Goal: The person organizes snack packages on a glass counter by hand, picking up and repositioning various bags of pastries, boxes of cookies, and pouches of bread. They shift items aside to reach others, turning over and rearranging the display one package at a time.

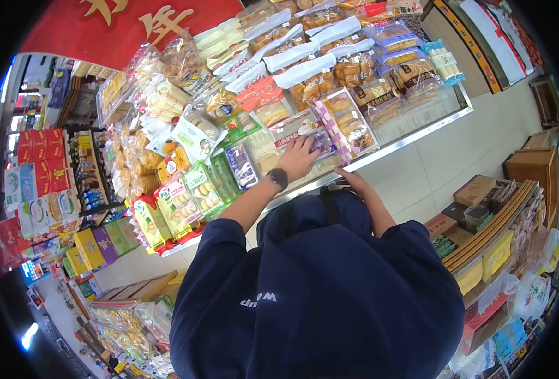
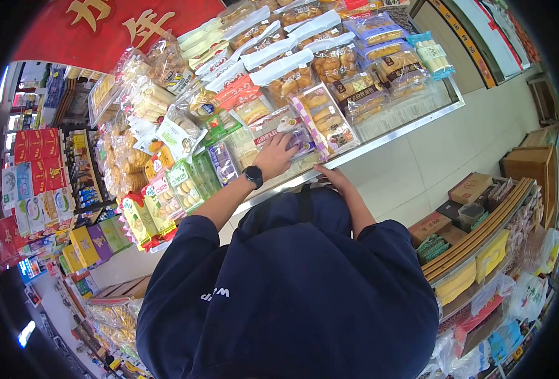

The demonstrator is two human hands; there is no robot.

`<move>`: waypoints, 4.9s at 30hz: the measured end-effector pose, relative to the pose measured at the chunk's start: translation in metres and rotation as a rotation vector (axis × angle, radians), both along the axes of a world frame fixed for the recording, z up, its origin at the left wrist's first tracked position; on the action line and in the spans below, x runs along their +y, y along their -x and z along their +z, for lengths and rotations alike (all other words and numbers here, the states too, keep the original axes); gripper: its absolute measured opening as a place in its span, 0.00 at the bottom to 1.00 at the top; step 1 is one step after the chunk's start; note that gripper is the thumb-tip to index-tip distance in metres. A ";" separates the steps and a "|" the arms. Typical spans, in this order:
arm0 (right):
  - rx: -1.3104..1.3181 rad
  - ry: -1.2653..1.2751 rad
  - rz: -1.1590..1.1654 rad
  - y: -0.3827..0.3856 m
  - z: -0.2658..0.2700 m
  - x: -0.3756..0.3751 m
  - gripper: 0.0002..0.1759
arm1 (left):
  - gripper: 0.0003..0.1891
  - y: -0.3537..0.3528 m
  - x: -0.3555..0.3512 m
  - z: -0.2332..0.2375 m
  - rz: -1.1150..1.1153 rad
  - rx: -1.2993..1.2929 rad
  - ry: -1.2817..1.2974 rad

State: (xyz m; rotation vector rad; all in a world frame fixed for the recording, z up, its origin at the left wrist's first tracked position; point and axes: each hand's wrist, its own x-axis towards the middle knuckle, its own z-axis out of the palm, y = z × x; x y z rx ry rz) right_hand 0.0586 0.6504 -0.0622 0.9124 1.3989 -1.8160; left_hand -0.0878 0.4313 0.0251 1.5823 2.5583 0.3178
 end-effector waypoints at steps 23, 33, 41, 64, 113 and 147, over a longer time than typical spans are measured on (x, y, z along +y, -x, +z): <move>0.005 -0.020 0.000 -0.001 0.003 0.000 0.46 | 0.27 -0.022 -0.110 0.010 1.008 -0.075 -0.173; -0.013 0.014 0.013 -0.002 -0.023 0.006 0.46 | 0.30 0.000 -0.143 -0.022 1.240 -0.086 0.168; -0.003 0.009 0.017 -0.003 -0.022 0.005 0.46 | 0.28 0.006 -0.124 -0.014 1.140 -0.025 0.234; -0.014 0.007 -0.039 -0.004 -0.009 -0.001 0.48 | 0.29 0.046 -0.030 -0.009 0.580 -0.205 -0.127; 0.023 -0.002 0.009 -0.003 -0.010 0.001 0.48 | 0.49 0.017 0.012 -0.016 1.017 -0.353 -0.040; 0.004 0.042 -0.013 -0.005 -0.015 -0.001 0.50 | 0.42 0.014 -0.018 -0.034 0.898 -0.137 -0.038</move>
